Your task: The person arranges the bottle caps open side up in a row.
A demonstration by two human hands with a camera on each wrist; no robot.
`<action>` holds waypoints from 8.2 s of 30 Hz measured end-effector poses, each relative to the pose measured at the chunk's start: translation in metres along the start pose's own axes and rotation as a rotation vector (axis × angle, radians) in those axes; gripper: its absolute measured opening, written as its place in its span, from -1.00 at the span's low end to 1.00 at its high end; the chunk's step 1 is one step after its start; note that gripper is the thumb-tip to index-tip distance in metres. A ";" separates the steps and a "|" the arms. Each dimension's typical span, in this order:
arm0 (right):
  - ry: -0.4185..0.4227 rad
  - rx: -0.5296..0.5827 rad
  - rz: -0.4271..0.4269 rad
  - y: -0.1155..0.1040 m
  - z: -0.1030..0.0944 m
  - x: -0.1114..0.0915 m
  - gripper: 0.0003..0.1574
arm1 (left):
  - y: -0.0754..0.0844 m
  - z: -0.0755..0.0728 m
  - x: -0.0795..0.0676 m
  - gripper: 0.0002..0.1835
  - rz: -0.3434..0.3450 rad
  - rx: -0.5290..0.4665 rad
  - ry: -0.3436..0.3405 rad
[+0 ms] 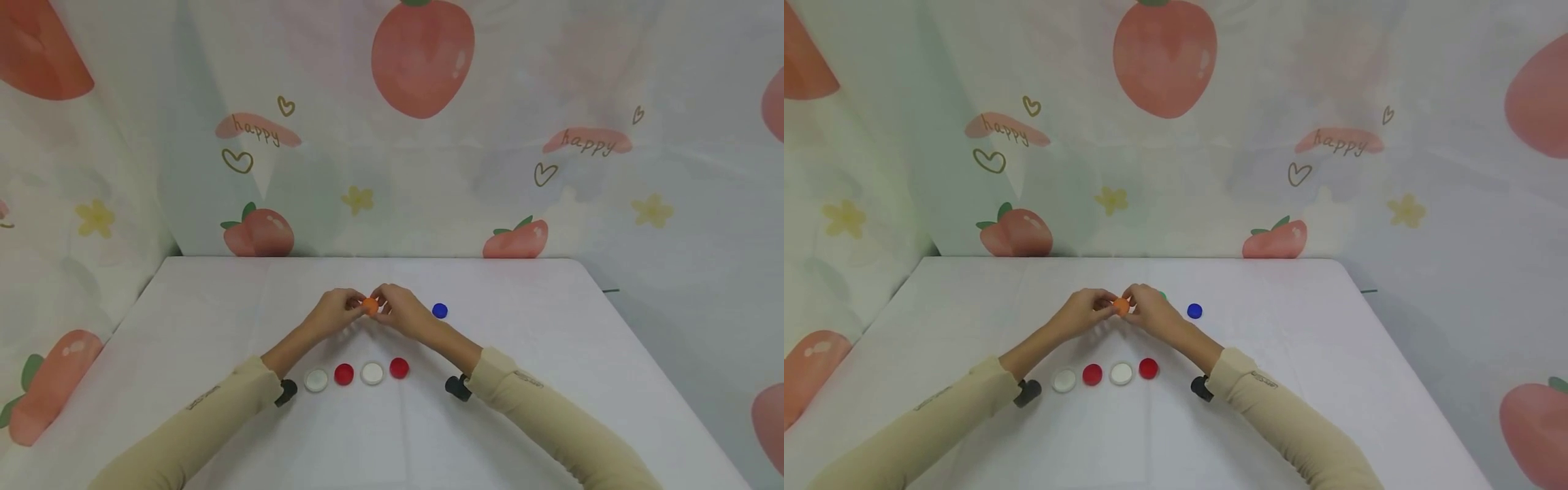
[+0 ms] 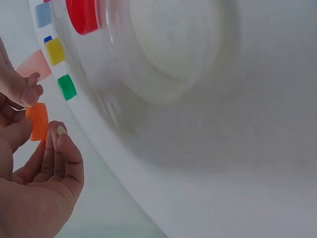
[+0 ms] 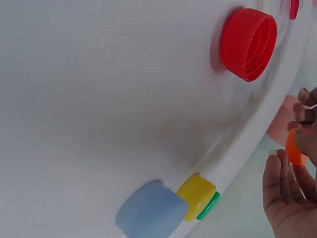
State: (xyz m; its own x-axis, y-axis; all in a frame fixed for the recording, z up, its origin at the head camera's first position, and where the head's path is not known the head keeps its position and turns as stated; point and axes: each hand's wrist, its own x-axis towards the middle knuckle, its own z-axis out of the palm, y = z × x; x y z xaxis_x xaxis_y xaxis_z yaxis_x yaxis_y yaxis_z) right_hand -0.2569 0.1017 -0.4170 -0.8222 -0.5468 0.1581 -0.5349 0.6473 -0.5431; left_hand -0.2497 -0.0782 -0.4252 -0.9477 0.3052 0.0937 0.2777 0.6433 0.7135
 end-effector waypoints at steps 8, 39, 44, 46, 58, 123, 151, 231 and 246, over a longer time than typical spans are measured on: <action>0.026 0.071 0.037 -0.001 -0.006 -0.012 -0.62 | 0.006 0.003 -0.008 -0.74 0.019 -0.085 -0.007; 0.068 0.233 0.008 0.012 -0.029 -0.064 -0.70 | 0.035 0.023 -0.019 -0.77 0.088 -0.203 -0.100; 0.064 0.223 0.058 0.020 -0.033 -0.070 -0.56 | 0.040 0.028 -0.019 -0.79 0.092 -0.176 -0.089; 0.042 0.212 0.075 0.021 -0.035 -0.072 -0.54 | 0.041 0.030 -0.020 -0.79 0.096 -0.171 -0.090; -0.010 0.226 0.085 0.026 -0.042 -0.086 -0.62 | 0.047 0.039 -0.020 -0.65 0.135 -0.190 -0.123; -0.263 0.055 0.037 0.039 -0.022 -0.110 -0.67 | 0.059 0.086 -0.031 -0.73 0.310 0.374 -0.204; -0.154 0.086 0.096 0.044 -0.046 -0.117 -0.65 | 0.065 0.071 -0.019 -0.58 0.156 0.297 -0.135; -0.068 0.091 0.126 0.074 -0.042 -0.099 -0.68 | 0.070 0.091 0.016 -0.66 0.120 0.107 -0.256; -0.008 0.073 0.079 0.061 -0.051 -0.107 -0.62 | 0.078 0.081 0.014 -0.76 0.180 0.006 -0.207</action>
State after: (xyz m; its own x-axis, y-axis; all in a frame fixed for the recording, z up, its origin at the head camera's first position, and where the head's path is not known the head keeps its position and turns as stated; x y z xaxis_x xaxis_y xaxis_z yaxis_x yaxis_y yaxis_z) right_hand -0.2117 0.2272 -0.4250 -0.8592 -0.5005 0.1061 -0.4530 0.6480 -0.6123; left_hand -0.2287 0.0331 -0.4251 -0.8305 0.5520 0.0743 0.4405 0.5692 0.6942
